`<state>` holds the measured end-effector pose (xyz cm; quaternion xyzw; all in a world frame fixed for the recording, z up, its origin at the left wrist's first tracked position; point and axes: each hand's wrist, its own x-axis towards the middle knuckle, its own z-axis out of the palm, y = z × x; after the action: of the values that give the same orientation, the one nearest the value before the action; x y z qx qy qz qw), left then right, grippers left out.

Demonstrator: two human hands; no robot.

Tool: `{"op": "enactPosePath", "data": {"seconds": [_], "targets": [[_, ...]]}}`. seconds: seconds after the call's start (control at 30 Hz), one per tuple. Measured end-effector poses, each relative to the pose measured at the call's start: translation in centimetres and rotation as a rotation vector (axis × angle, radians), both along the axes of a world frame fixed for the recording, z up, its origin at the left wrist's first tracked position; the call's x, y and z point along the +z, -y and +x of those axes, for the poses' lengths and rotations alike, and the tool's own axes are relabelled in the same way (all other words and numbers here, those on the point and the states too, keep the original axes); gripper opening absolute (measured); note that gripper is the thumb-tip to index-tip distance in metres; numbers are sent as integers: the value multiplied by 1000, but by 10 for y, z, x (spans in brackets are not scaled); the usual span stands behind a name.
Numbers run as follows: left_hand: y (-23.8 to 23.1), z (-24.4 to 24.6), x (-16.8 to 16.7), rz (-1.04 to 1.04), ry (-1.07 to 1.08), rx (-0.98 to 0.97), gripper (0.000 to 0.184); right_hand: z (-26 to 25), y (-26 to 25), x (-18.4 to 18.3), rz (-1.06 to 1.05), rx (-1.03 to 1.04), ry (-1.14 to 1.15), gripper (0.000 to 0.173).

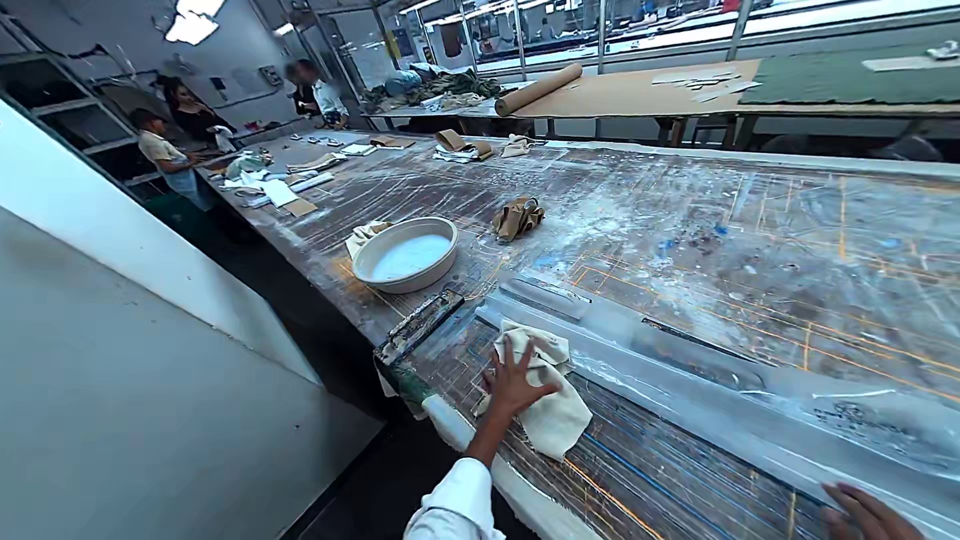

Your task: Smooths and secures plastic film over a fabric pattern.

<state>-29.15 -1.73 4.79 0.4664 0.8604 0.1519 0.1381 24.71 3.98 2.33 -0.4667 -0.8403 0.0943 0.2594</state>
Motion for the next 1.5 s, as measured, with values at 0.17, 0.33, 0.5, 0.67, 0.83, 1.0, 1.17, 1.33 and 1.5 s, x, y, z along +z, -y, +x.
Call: {"op": "enactPosePath", "data": {"seconds": [0.17, 0.33, 0.5, 0.67, 0.83, 1.0, 1.17, 1.33, 1.5], "targets": [[-20, -35, -22, 224, -128, -265, 34, -136, -34, -8, 66, 137, -106, 46], [-20, -85, 12, 476, -133, 16, 28, -234, -78, -24, 24, 281, 88, 54], [-16, -108, 30, 616, -1, 134, 34, -267, -95, -28, -53, 95, 280, 61], [-26, -107, 39, 669, -4, 33, 33, -274, -87, -30, -82, 15, 295, 61], [-63, 7, -1, 559, -54, -566, 27, -276, -83, -33, -66, 2, 218, 59], [-61, -93, -19, 299, -152, -424, 27, -275, -81, -32, -108, -21, 216, 61], [-65, -164, 25, 176, -94, -144, 29, -276, -77, -29, -123, -51, 213, 61], [-54, -46, -14, 356, -106, -611, 22, -277, -78, -27, -135, -50, 207, 61], [-64, -189, 7, 170, -205, -335, 27, -279, -80, -26, -128, -56, 199, 62]]}}
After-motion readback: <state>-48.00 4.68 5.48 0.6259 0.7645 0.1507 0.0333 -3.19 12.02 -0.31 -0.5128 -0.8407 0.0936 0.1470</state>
